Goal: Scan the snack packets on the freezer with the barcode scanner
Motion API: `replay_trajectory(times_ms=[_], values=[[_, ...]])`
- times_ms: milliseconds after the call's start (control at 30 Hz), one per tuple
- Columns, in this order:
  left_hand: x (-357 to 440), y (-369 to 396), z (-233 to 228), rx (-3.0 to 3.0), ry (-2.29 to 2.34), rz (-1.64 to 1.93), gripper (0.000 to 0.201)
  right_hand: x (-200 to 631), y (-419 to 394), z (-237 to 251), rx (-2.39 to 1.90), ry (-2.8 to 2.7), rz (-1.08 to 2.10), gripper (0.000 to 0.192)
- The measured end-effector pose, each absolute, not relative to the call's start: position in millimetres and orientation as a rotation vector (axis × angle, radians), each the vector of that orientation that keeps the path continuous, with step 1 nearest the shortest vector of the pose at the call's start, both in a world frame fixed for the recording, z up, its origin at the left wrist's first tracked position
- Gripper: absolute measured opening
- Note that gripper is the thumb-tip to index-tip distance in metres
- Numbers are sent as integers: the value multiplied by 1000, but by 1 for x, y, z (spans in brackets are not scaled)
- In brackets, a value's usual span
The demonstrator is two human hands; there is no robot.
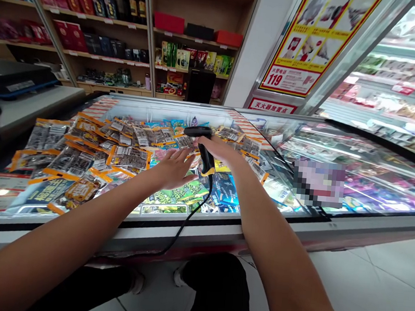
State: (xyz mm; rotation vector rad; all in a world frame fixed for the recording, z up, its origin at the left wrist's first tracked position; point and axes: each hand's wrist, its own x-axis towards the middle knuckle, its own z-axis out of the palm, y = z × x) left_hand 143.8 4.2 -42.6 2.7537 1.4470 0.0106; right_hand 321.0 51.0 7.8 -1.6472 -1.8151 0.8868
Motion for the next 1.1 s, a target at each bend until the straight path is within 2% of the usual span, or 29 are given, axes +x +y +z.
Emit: replay_trajectory(times_ms=[167, 267, 433, 933, 1000, 1100], values=[[144, -1, -37, 2708, 1436, -35, 82, 324, 54, 7, -1413, -1462, 1343, 16], [144, -3, -35, 2710, 1432, -55, 82, 331, 56, 7, -1459, -1524, 1411, 20], [145, -3, -35, 2710, 1439, -46, 79, 332, 56, 4, -1531, -1614, 1341, 26], [144, -4, -34, 2707, 1443, -48, 81, 332, 57, 3, -1523, -1665, 1242, 25], [143, -4, -34, 2707, 1489, -27, 82, 334, 60, 5, -1530, -1668, 1126, 22], [140, -1, -34, 2668, 1644, 12, 89, 343, 67, 5, -1667, -1634, 758, 24]])
